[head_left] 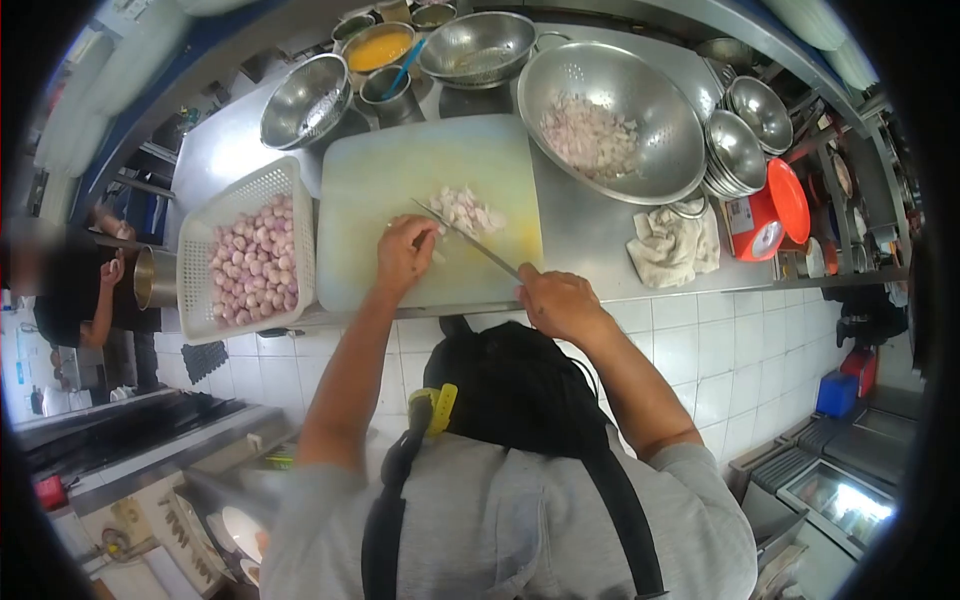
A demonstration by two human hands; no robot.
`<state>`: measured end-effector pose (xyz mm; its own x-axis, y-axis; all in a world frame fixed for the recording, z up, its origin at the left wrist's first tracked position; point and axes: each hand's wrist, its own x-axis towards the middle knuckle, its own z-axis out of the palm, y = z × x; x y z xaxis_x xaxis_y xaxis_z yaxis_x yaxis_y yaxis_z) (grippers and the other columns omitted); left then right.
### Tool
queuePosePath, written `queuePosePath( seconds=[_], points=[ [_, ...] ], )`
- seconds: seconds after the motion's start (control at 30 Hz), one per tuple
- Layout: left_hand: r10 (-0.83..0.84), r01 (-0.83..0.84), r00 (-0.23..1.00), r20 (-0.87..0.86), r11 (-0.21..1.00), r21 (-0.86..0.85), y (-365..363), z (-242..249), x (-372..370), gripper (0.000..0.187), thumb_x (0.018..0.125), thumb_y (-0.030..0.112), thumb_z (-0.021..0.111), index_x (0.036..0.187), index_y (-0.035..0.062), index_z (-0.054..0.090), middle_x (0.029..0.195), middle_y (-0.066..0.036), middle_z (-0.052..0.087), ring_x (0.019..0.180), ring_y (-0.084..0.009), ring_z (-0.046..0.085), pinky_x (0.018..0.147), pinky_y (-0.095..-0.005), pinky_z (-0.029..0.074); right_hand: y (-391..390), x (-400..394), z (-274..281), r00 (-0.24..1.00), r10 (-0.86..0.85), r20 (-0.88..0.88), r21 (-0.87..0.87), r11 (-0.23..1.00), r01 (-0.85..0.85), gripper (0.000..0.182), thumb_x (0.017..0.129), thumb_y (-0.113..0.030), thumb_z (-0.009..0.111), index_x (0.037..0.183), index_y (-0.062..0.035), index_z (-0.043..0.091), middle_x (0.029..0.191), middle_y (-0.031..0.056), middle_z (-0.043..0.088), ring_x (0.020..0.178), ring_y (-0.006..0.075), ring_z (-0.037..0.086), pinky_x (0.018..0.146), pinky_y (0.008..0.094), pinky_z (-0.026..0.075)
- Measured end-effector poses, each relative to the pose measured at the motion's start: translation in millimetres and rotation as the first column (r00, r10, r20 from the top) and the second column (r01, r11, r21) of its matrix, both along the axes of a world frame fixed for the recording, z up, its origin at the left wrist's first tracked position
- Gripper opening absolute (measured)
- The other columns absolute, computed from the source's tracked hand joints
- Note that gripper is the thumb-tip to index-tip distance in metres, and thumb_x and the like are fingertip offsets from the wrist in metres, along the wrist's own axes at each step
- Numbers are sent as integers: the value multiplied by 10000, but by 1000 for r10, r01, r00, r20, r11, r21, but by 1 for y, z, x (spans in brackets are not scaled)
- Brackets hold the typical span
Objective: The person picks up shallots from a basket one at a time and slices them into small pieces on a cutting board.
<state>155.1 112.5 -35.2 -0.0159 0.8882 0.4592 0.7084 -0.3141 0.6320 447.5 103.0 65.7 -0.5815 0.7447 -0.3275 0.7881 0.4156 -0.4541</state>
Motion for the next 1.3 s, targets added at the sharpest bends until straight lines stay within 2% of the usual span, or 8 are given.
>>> queuePosePath(
  seconds=[0.2,0.3,0.4,0.53,0.7,0.8,1.07,1.3],
  points=[
    [-1,3,999,-44,999,46,0,-2,1,79,876,9,699,941,50,718,932,-126,717,862,-356,662,779,-439,520,-13,-2,3,1000,17,24,143,990,-21,179,1023,-186,564,1065,-13,554,848,230,724,860,416,737,785,532,568],
    [-1,6,997,-73,998,67,0,-2,1,77,883,4,689,939,49,716,928,-124,713,866,-358,660,781,-442,518,-21,7,22,995,23,101,98,995,-32,176,1004,-172,582,1068,-11,553,841,233,722,862,410,739,784,521,573],
    [-3,10,997,-75,996,88,1,0,1,74,889,5,682,938,50,714,926,-121,712,869,-359,657,788,-446,517,-21,9,28,994,22,107,97,995,-33,168,990,-151,590,1073,-10,552,854,232,725,872,417,736,788,528,569],
    [8,-2,998,-65,996,87,1,-4,2,62,897,18,680,939,55,707,933,-119,710,878,-365,655,799,-459,517,-7,3,-8,998,48,34,83,995,-51,177,999,-164,592,1075,-9,550,870,225,731,890,424,732,800,537,565],
    [54,-47,996,-78,995,84,0,-9,2,60,904,36,681,953,64,700,960,-125,705,897,-375,653,806,-466,519,-15,-4,0,997,15,73,-24,1000,-14,204,1019,-195,590,1085,-8,542,917,242,736,946,426,727,833,542,556],
    [71,-63,994,-85,994,92,-1,-10,4,60,906,41,678,959,62,699,967,-128,703,898,-378,652,804,-466,519,-15,-1,-4,998,9,67,-8,1000,-9,204,1021,-193,588,1086,-7,537,937,249,736,968,426,724,840,542,552],
    [52,-37,988,-142,993,111,-3,-8,5,86,902,34,678,980,54,706,957,-124,698,891,-370,655,800,-467,520,-14,2,-8,999,20,50,54,998,-22,192,1011,-185,591,1074,-9,545,893,232,737,898,417,736,793,540,567],
    [50,-31,988,-148,990,134,-3,-8,4,95,892,27,679,974,62,713,953,-108,702,886,-360,658,797,-467,522,-20,14,24,994,62,90,88,994,-70,194,999,-184,593,1069,-6,558,860,222,729,869,416,737,773,550,562]
  ],
)
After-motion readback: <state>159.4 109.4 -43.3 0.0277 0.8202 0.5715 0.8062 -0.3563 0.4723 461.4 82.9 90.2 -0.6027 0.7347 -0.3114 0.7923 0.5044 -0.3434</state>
